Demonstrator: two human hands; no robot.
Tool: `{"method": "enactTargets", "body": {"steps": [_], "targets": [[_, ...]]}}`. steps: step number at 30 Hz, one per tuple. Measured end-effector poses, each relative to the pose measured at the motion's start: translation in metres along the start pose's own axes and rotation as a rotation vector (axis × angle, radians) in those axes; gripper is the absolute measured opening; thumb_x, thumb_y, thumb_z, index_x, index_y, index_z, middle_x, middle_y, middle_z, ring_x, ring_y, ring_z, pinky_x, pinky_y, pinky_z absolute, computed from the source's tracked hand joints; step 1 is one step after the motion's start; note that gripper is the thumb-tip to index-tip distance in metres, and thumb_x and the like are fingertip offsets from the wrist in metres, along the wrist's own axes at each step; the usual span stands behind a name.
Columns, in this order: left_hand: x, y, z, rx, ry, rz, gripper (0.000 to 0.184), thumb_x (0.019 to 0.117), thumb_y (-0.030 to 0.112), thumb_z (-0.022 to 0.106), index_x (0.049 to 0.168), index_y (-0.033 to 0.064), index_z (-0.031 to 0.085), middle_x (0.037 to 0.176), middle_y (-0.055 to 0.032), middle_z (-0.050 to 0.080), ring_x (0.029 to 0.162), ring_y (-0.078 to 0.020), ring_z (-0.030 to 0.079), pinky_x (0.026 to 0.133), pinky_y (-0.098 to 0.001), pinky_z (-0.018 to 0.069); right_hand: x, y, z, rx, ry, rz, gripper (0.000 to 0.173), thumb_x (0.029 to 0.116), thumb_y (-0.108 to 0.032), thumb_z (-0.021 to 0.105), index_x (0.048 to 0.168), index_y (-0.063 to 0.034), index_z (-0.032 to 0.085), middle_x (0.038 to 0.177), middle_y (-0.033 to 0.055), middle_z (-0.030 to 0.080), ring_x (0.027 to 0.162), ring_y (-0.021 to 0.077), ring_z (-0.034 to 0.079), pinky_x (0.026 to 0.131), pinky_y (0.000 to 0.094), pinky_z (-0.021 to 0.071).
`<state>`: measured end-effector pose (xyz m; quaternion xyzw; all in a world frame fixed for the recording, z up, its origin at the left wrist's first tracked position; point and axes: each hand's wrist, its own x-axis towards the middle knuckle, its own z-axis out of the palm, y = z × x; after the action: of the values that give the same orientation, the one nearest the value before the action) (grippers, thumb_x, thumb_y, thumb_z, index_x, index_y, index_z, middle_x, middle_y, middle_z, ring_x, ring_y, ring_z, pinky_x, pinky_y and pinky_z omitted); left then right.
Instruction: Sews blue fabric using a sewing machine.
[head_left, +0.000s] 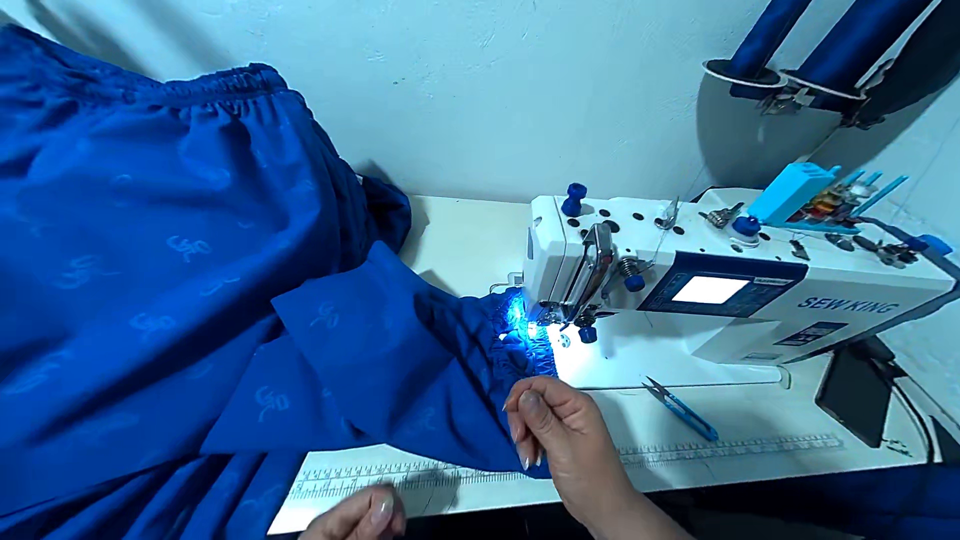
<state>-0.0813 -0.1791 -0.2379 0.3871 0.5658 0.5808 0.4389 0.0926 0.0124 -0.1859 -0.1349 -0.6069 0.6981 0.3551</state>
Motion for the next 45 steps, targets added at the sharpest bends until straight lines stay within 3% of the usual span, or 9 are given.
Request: {"method": "enactTargets", "body": {"steps": [4, 10, 15, 19, 24, 27, 30, 35, 45], "targets": [[0.056, 0.031, 0.034, 0.194, 0.081, 0.210, 0.035, 0.1087, 0.028, 0.042, 0.115, 0.0138, 0.073, 0.106, 0.0091, 0.074, 0.086, 0.0032, 0.064, 0.072, -0.0165, 0.0511, -0.038, 0.013, 0.014, -0.200, -0.102, 0.086, 0.021, 0.1028, -0.006, 0.053, 0.098, 0.0065, 0.069, 0.073, -0.0016, 0.064, 0.060, -0.0032, 0.057, 0.058, 0.0146, 0.0498], [0.115, 0.070, 0.105, -0.219, -0.092, 0.138, 0.021, 0.0988, 0.014, 0.059, 0.084, 0.0147, 0.073, 0.061, 0.0096, 0.054, 0.054, 0.0042, 0.045, 0.052, -0.0118, 0.0361, -0.059, 0.020, -0.010, -0.426, -0.108, -0.015, 0.021, 0.1023, -0.008, 0.056, 0.097, 0.0064, 0.070, 0.081, 0.0076, 0.069, 0.066, 0.0030, 0.063, 0.063, 0.0175, 0.0544], [0.100, 0.053, 0.086, -0.239, 0.107, 0.268, 0.021, 0.1007, 0.031, 0.062, 0.084, 0.0275, 0.074, 0.066, 0.0141, 0.059, 0.055, 0.0081, 0.046, 0.052, -0.0083, 0.0389, -0.062, -0.014, -0.090, -0.760, 0.285, -0.172, 0.021, 0.1024, -0.014, 0.056, 0.112, -0.0073, 0.073, 0.093, -0.0027, 0.075, 0.069, -0.0037, 0.064, 0.059, 0.0149, 0.0528], [0.085, 0.039, 0.075, -0.255, 0.165, 0.196, 0.024, 0.1010, 0.028, 0.060, 0.081, 0.0254, 0.073, 0.060, 0.0129, 0.055, 0.052, 0.0069, 0.046, 0.050, -0.0088, 0.0380, -0.061, -0.011, -0.170, -1.338, 0.348, 0.169, 0.032, 0.0921, -0.016, 0.074, 0.116, 0.0054, 0.071, 0.114, 0.0278, 0.068, 0.105, 0.0470, 0.065, 0.089, 0.0645, 0.0513], [0.079, 0.034, 0.076, -0.177, 0.133, 0.015, 0.026, 0.1034, 0.010, 0.050, 0.090, 0.0120, 0.072, 0.066, 0.0087, 0.060, 0.057, 0.0036, 0.049, 0.054, -0.0122, 0.0396, -0.066, 0.015, -0.187, -1.507, 0.340, 0.047, 0.021, 0.0969, -0.007, 0.062, 0.104, 0.0113, 0.069, 0.098, 0.0320, 0.067, 0.095, 0.0550, 0.065, 0.083, 0.0705, 0.0499], [0.078, 0.039, 0.074, -0.052, 0.171, 0.067, 0.022, 0.1028, 0.008, 0.053, 0.095, 0.0076, 0.073, 0.072, 0.0047, 0.066, 0.062, 0.0001, 0.055, 0.059, -0.0145, 0.0442, -0.062, 0.008, -0.162, -1.393, 0.434, 0.013, 0.033, 0.1046, -0.010, 0.045, 0.106, 0.0126, 0.068, 0.091, 0.0268, 0.070, 0.084, 0.0430, 0.070, 0.073, 0.0620, 0.0536], [0.077, 0.042, 0.075, 0.113, 0.193, 0.154, 0.022, 0.1026, 0.010, 0.055, 0.096, 0.0083, 0.075, 0.073, 0.0048, 0.068, 0.064, -0.0012, 0.058, 0.062, -0.0152, 0.0478, -0.046, -0.004, -0.113, -0.961, 0.310, -0.020, 0.034, 0.1069, -0.023, 0.044, 0.106, -0.0005, 0.069, 0.068, -0.0033, 0.059, 0.052, 0.0009, 0.052, 0.046, 0.0200, 0.0456], [0.076, 0.046, 0.080, 0.233, 0.205, 0.254, 0.021, 0.1030, 0.014, 0.056, 0.095, 0.0109, 0.075, 0.074, 0.0060, 0.068, 0.066, -0.0014, 0.061, 0.063, -0.0146, 0.0499, -0.012, -0.016, -0.048, -0.632, -0.088, 0.120, 0.032, 0.1034, -0.039, 0.055, 0.104, -0.0140, 0.074, 0.078, -0.0108, 0.064, 0.060, -0.0066, 0.051, 0.055, 0.0124, 0.0428], [0.075, 0.046, 0.080, 0.278, 0.172, 0.301, 0.021, 0.1029, 0.014, 0.056, 0.095, 0.0114, 0.075, 0.074, 0.0063, 0.068, 0.067, -0.0012, 0.062, 0.065, -0.0144, 0.0514, 0.002, -0.019, -0.035, -0.524, -0.163, 0.234, 0.034, 0.1070, -0.032, 0.049, 0.085, -0.0150, 0.070, 0.061, -0.0115, 0.049, 0.051, -0.0053, 0.042, 0.049, 0.0114, 0.0340]]}}
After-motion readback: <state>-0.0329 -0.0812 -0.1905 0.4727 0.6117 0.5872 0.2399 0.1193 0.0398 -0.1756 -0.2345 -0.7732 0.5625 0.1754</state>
